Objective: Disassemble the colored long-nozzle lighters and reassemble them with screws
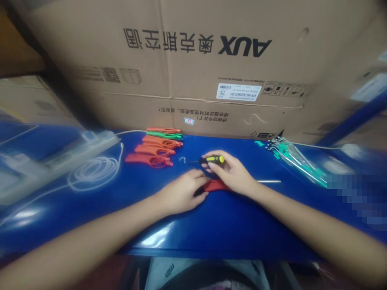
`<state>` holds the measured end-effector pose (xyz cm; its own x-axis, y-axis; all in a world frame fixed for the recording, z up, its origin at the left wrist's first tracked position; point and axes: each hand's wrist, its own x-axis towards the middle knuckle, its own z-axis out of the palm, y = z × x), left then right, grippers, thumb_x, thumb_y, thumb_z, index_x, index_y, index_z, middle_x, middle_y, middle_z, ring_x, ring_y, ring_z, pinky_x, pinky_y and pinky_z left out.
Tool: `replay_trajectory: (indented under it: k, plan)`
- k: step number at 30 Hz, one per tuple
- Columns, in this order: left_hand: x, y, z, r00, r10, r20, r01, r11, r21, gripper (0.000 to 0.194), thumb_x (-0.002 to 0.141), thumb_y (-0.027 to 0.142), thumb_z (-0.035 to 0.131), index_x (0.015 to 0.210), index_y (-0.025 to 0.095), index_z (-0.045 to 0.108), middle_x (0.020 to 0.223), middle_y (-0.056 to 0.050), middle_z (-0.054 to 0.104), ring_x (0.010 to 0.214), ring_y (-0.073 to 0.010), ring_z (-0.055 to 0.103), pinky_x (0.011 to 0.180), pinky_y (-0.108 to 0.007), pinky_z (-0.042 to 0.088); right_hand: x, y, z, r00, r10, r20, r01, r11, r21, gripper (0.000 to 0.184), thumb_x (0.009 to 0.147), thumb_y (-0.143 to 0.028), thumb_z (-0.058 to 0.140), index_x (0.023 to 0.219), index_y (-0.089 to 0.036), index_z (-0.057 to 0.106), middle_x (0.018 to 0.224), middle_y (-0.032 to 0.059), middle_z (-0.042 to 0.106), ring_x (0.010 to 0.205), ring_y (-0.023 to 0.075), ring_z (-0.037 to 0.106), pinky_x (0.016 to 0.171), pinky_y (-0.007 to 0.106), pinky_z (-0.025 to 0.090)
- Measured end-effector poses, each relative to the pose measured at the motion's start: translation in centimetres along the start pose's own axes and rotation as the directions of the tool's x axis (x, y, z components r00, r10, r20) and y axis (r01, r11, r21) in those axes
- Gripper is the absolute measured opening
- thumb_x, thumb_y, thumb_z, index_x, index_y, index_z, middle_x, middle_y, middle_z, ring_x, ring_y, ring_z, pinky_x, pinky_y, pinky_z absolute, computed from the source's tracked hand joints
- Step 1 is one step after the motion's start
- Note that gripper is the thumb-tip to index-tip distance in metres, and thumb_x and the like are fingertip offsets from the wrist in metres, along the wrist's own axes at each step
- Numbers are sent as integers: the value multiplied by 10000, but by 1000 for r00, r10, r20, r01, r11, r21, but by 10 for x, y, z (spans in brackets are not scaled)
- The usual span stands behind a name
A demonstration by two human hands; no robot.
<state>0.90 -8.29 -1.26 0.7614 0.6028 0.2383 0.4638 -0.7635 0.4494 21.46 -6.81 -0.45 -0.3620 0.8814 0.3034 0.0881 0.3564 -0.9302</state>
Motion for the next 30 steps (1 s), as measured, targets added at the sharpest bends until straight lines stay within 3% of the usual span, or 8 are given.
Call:
replay_trajectory:
  k: [8, 17, 22, 24, 26, 30]
  plan:
    - [0, -1, 0, 999, -26, 32, 26, 1000, 0, 329, 945, 247, 571, 1244, 140, 660, 1188, -136, 635, 1116, -269, 600, 996, -402, 516, 3, -6, 0, 999, -38, -10, 38, 999, -5, 219, 941, -305, 637, 1146, -231, 622, 1191, 73, 679, 1075, 199, 708, 1010, 396, 554]
    - [0, -3, 4, 1000, -13, -9, 13, 997, -71, 374, 954, 246, 585, 1301, 117, 637, 1225, -146, 641, 1152, -263, 590, 1030, -397, 494, -11, -32, -23, 952, 57, -302, -1, 983, 182, 205, 881, -319, 710, 1048, -207, 669, 1068, 59, 747, 820, 165, 748, 785, 324, 625]
    - [3, 3, 5, 982, -126, -143, 81, 955, -284, 349, 924, 316, 650, 1233, 161, 694, 1214, -124, 684, 1143, -253, 630, 1035, -398, 495, -23, -28, -43, 884, 113, -454, 46, 945, 324, 96, 829, -241, 663, 898, -191, 707, 897, 47, 762, 645, 131, 677, 643, 277, 589]
    - [6, 9, 5, 958, -237, -158, 143, 879, -455, 305, 930, 328, 645, 1177, 169, 727, 1183, -111, 717, 1095, -238, 668, 1000, -379, 517, -25, -25, -49, 860, 142, -491, 66, 922, 382, 105, 797, -228, 639, 849, -183, 718, 842, 53, 757, 601, 128, 641, 583, 261, 559]
    - [8, 13, 5, 926, -363, -101, 213, 726, -654, 297, 933, 344, 647, 1159, 174, 739, 1156, -98, 745, 1069, -225, 695, 984, -361, 532, -28, -22, -52, 851, 181, -494, 68, 894, 443, 126, 765, -233, 622, 806, -175, 726, 804, 62, 750, 576, 132, 617, 538, 257, 530]
    - [11, 20, 7, 859, -512, 21, 263, 405, -876, 316, 916, 366, 680, 1150, 164, 746, 1039, -80, 789, 970, -197, 733, 932, -326, 564, -33, -20, -52, 883, 201, -424, 37, 872, 489, 145, 751, -246, 605, 774, -180, 732, 776, 65, 742, 537, 140, 590, 511, 277, 495]
